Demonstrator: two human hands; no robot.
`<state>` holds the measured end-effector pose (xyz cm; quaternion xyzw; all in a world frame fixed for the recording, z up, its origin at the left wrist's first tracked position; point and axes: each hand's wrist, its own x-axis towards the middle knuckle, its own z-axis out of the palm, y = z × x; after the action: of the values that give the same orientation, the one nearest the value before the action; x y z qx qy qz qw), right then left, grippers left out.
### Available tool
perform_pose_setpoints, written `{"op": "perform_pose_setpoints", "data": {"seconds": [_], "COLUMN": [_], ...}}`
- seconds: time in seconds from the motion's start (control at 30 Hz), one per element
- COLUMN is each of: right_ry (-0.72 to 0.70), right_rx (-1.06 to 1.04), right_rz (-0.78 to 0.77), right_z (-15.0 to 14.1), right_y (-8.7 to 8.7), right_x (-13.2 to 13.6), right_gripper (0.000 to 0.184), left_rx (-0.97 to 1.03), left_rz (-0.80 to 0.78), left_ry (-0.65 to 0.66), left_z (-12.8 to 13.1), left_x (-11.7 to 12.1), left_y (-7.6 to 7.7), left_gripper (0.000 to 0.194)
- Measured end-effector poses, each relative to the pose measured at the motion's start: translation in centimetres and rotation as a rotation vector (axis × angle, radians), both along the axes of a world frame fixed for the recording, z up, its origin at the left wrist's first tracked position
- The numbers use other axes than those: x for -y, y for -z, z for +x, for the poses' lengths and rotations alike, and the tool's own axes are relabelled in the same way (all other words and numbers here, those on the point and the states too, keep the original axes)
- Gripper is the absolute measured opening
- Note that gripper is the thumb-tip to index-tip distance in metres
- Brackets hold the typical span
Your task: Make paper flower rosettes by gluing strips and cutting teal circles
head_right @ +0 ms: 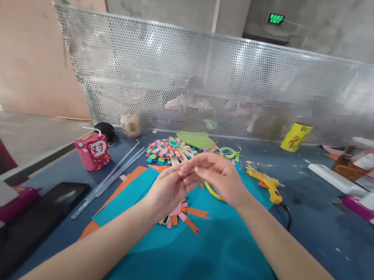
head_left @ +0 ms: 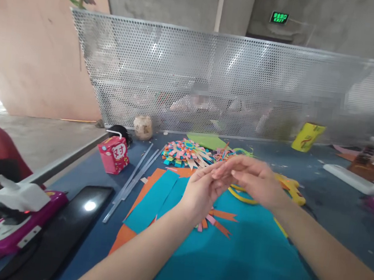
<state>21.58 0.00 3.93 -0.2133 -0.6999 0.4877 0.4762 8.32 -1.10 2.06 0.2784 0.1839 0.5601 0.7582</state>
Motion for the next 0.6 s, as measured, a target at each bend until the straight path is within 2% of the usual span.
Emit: {"op": "perform_pose_setpoints", "data": {"seconds": [0.07,0.17,0.3,0.47,0.6], "right_ry": [-0.061,0.086,0.317,0.324,0.444], "right_rx": [-0.077,-0.035,0.367,0.727,0.792], "right_rz": [-0.045,0.011,0.309,0.847,0.968], "right_z": [-0.4,-0.4,0.2,0.9,0.3], "right_y": [1.4,3.3,4.2,4.2,4.1], "right_x": [-1.0,-1.6,-1.1,-1.0,-0.4], "right_gripper": [0.013,0.019,0.033,0.052,0.064], "left_rx": [0.053,0.096,0.12,0.088,-0.002], "left_rz": [-0.057,-0.198,-0.233,-0.144,-0.024], "left_ry": [-0.012,0.013,0.089,0.17,0.293], "left_z": [0.0,0.3,0.9,0.9,0.7], "left_x": [-0.4,-0.6,-0.5,0.3,1.5], "left_y": [0.1,0.7,1.3,1.1,1.0], "left_gripper": [0.02,0.033,0.041,0.048,0.065]}}
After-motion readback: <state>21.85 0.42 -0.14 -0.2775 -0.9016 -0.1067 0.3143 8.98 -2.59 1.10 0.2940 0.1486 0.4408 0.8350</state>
